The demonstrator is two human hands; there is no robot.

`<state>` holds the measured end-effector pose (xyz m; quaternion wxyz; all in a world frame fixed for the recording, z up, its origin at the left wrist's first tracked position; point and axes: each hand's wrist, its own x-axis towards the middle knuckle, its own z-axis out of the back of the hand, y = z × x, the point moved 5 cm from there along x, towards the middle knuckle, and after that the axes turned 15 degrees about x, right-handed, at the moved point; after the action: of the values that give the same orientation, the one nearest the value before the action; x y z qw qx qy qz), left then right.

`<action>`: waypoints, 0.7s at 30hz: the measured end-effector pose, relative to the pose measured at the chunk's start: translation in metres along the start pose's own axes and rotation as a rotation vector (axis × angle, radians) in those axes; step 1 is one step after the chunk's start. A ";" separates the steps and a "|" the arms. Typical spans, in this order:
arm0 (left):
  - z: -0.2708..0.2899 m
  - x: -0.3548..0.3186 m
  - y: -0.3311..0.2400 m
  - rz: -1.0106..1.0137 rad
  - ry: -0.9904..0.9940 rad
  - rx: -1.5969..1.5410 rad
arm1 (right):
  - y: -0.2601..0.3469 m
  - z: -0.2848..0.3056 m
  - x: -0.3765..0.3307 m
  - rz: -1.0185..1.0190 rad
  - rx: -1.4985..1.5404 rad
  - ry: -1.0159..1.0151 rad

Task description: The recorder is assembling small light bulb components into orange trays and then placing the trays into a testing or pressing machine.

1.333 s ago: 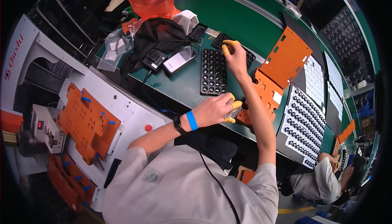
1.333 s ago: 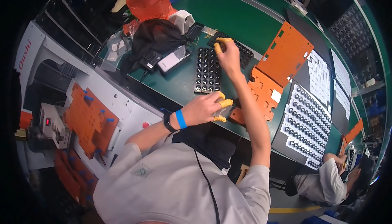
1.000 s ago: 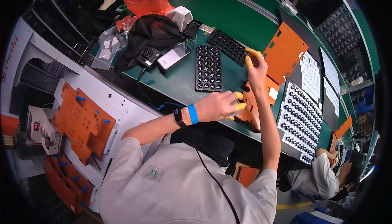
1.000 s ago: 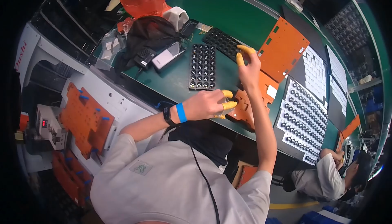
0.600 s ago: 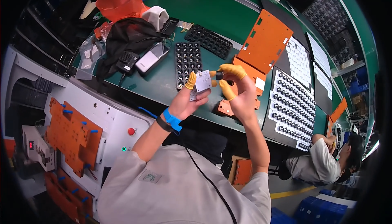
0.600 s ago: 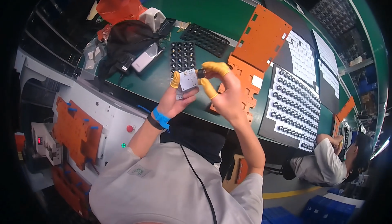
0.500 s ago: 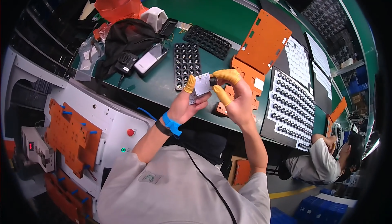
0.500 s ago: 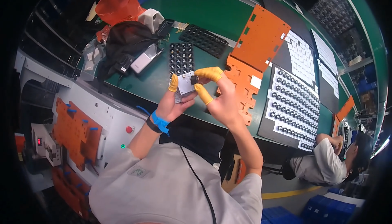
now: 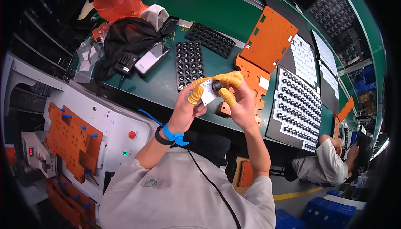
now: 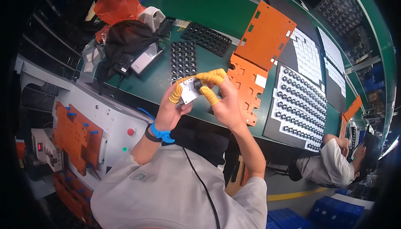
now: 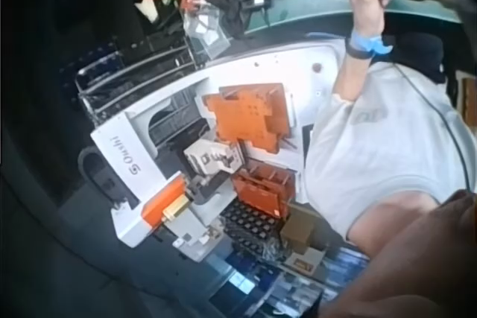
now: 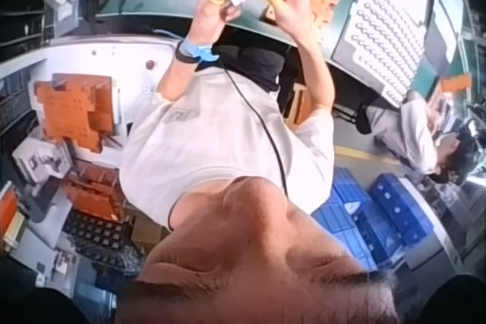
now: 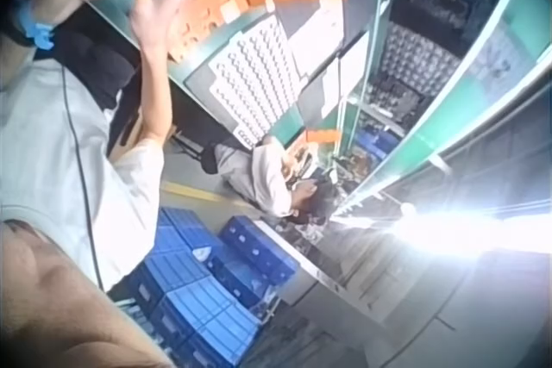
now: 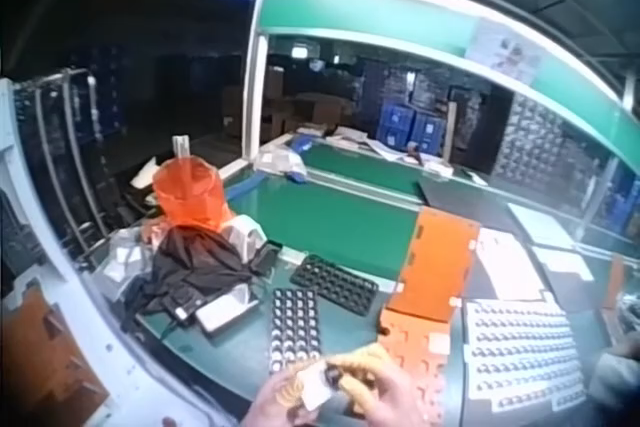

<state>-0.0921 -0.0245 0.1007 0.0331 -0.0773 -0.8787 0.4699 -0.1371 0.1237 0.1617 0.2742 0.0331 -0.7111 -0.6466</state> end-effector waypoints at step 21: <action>-0.002 -0.003 0.003 0.039 -0.010 0.127 | 0.017 -0.011 -0.013 0.381 -0.470 0.127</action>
<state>-0.0887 -0.0222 0.0993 0.0246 -0.0898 -0.8457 0.5254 -0.1163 0.1221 0.1732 0.4345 -0.1250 -0.5167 -0.7270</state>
